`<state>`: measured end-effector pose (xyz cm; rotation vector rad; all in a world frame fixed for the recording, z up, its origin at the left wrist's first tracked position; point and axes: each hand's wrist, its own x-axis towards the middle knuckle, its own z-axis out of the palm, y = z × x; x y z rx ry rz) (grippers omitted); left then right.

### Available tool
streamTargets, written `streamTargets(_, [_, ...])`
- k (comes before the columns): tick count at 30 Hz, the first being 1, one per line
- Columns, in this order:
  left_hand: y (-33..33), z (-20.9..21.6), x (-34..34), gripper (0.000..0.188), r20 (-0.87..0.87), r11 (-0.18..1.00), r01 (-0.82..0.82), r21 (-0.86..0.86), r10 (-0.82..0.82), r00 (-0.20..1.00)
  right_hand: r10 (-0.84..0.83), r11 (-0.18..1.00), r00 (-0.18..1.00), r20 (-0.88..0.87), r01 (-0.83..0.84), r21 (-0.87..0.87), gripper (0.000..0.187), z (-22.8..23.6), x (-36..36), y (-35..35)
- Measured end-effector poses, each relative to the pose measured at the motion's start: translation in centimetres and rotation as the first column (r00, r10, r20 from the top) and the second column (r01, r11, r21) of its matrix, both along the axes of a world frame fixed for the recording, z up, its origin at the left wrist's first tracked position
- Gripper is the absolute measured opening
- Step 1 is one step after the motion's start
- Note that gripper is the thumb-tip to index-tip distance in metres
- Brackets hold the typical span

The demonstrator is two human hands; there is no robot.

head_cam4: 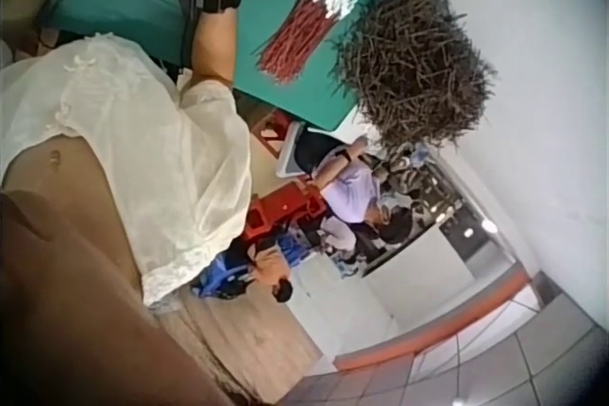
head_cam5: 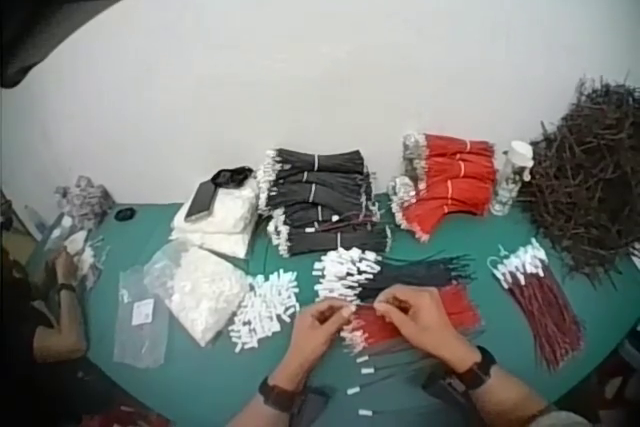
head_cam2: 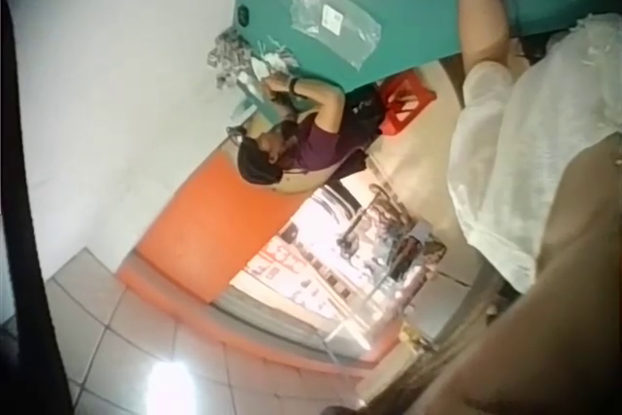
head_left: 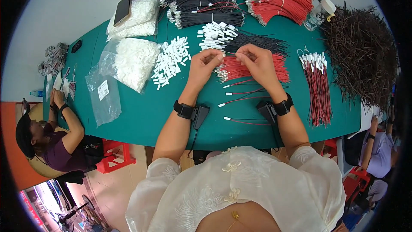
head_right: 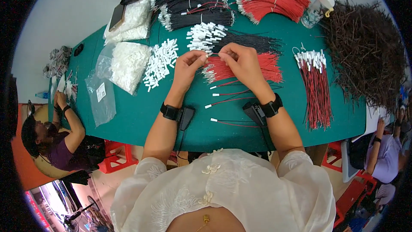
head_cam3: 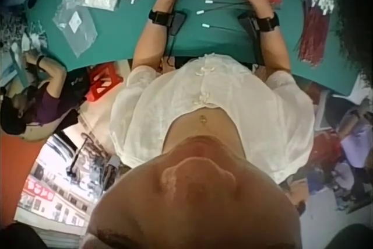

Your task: The person picks up a red wire and a white connector, fits them together by hand, and repeats this process several times. They then gather the assembled wires into a bundle and secure them with a rubber band.

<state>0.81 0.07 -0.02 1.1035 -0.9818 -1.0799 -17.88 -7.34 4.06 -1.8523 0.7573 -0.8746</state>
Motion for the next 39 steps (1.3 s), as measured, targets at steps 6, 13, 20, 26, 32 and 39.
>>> streamTargets(6, [-0.1, -0.1, 0.2, 0.017, -0.014, 1.000, -0.007, -0.003, 0.007, 1.000, 0.017, 0.997, 0.999, -0.048, -0.013, 0.082, 0.008, 0.5, -0.2, 0.0])
streamTargets(13, [-0.1, -0.2, 0.3, 0.017, 0.017, 1.000, 0.004, 0.013, -0.004, 1.000, 0.033, 0.998, 0.995, -0.095, -0.026, 0.065, 0.009, 0.5, -0.3, 0.1])
streamTargets(20, [-0.1, 0.1, -0.2, 0.015, 0.072, 1.000, -0.022, -0.008, 0.023, 0.997, 0.012, 1.000, 0.987, -0.159, -0.013, -0.004, 0.009, 0.7, -0.2, 0.2])
streamTargets(26, [0.0, -0.3, 0.0, 0.016, 0.129, 0.999, 0.038, 0.018, -0.040, 0.991, 0.022, 0.997, 0.993, -0.115, -0.030, -0.069, 0.011, 0.6, 0.1, 0.3])
streamTargets(32, [0.1, -0.2, -0.2, 0.014, 0.085, 1.000, 0.007, -0.012, -0.006, 0.996, -0.023, 0.988, 0.999, -0.039, 0.017, -0.154, 0.011, 0.2, 0.5, 0.6])
streamTargets(39, [0.0, -0.5, -0.4, 0.013, 0.086, 1.000, 0.006, -0.005, -0.006, 0.996, -0.014, 0.984, 0.998, -0.067, 0.001, -0.179, 0.008, 0.3, 0.8, 1.0])
